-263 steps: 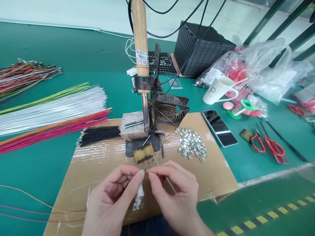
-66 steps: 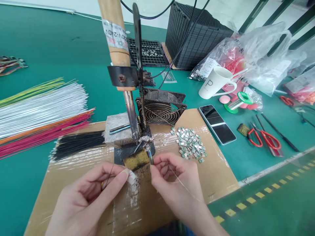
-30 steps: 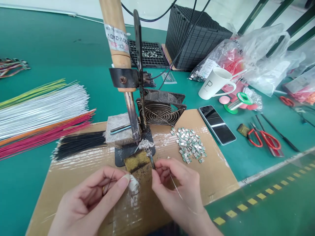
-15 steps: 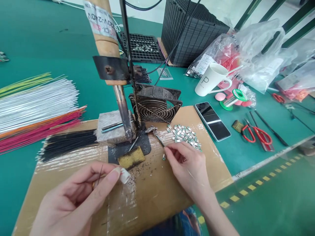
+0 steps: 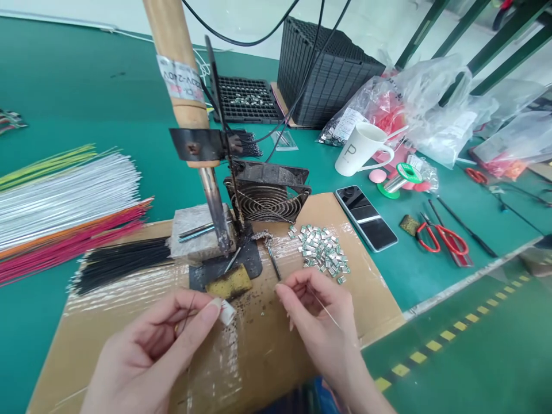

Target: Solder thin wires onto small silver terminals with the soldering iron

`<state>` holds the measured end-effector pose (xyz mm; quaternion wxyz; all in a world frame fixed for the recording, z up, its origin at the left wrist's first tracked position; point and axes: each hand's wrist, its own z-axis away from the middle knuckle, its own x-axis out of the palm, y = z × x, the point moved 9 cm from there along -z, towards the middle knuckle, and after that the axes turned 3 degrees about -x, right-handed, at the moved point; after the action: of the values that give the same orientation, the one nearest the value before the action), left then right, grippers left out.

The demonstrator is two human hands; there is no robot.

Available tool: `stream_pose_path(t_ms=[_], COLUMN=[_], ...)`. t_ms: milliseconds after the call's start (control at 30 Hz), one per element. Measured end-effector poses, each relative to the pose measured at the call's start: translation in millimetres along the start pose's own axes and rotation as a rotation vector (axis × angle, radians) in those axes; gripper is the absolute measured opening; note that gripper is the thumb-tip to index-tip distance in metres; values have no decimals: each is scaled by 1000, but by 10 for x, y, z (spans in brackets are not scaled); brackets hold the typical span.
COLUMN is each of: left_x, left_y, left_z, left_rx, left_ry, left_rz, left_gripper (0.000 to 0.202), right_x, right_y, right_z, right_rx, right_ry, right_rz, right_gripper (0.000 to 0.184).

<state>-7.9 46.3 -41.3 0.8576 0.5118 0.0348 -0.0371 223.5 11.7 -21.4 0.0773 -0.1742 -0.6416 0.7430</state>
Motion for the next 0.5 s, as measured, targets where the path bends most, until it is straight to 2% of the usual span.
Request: stream_pose_path(t_ms=[133, 267, 367, 500], left_x=[63, 71, 89, 150], left_y=[62, 57, 97, 221], left_z=[21, 62, 74, 50], left_rx=[26, 21, 22, 56], left_ry=[-37, -18, 33, 72], left_rz=[7, -7, -29, -52], left_gripper=[33, 36, 38, 41], right_x=[245, 419, 458, 451], right_y=[-44, -110, -163, -204], right_z=[42, 56, 52, 28], right_rx=[106, 143, 128, 109], right_ry=[-96, -153, -154, -141], right_rz=[-244, -347, -353, -339], right_gripper=[12, 10, 2, 3])
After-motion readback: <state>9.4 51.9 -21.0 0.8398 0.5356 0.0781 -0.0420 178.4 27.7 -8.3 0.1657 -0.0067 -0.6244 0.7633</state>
